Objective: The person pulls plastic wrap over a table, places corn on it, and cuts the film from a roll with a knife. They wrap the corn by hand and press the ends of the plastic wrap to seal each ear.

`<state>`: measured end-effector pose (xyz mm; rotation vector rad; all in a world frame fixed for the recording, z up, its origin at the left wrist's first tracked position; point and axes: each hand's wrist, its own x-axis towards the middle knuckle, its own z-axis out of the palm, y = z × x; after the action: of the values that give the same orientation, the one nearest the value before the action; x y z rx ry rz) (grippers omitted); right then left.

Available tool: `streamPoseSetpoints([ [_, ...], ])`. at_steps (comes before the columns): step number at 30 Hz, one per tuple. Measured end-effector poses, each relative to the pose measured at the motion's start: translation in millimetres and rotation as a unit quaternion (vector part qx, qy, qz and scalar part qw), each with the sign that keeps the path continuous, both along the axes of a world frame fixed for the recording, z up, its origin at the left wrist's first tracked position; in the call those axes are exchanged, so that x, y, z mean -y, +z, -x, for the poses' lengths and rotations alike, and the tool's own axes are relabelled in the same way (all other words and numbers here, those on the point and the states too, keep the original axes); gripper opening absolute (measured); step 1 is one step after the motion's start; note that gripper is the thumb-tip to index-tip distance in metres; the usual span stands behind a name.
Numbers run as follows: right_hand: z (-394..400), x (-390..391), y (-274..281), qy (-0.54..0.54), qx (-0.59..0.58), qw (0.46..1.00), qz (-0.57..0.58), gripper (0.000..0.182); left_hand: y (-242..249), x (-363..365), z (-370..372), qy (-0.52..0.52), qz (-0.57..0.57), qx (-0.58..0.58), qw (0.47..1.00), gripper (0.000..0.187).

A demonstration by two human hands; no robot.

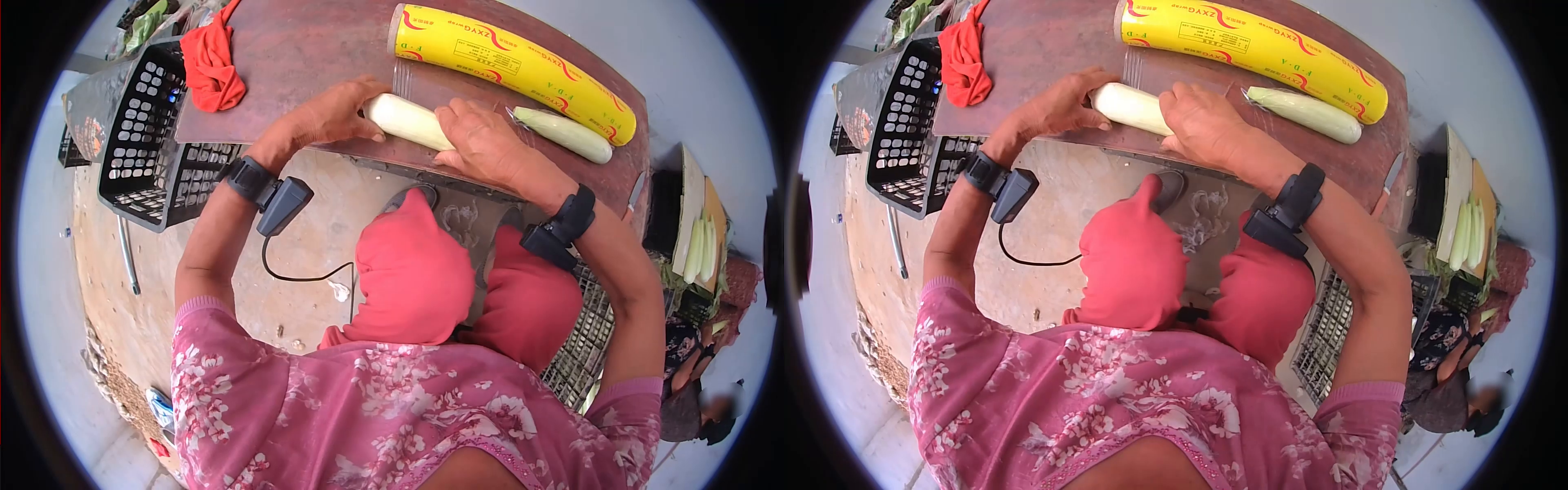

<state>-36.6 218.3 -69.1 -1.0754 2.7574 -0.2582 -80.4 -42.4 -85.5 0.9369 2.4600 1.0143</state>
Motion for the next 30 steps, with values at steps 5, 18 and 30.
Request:
streamPoseSetpoints([
  [5, 7, -10, -4, 0.004, 0.034, 0.999, 0.031, 0.054, -4, 7, 4, 0.017, -0.036, 0.045, 0.998, 0.054],
  [18, 6, -14, -7, -0.026, 0.072, 0.996, 0.053, 0.052, -13, 20, 21, 0.138, -0.05, 0.015, 0.989, 0.021],
  [30, -2, -10, 3, -0.01, 0.036, 0.998, 0.056, 0.047, -3, -42, 67, 0.173, 0.096, 0.106, 0.974, 0.024],
])
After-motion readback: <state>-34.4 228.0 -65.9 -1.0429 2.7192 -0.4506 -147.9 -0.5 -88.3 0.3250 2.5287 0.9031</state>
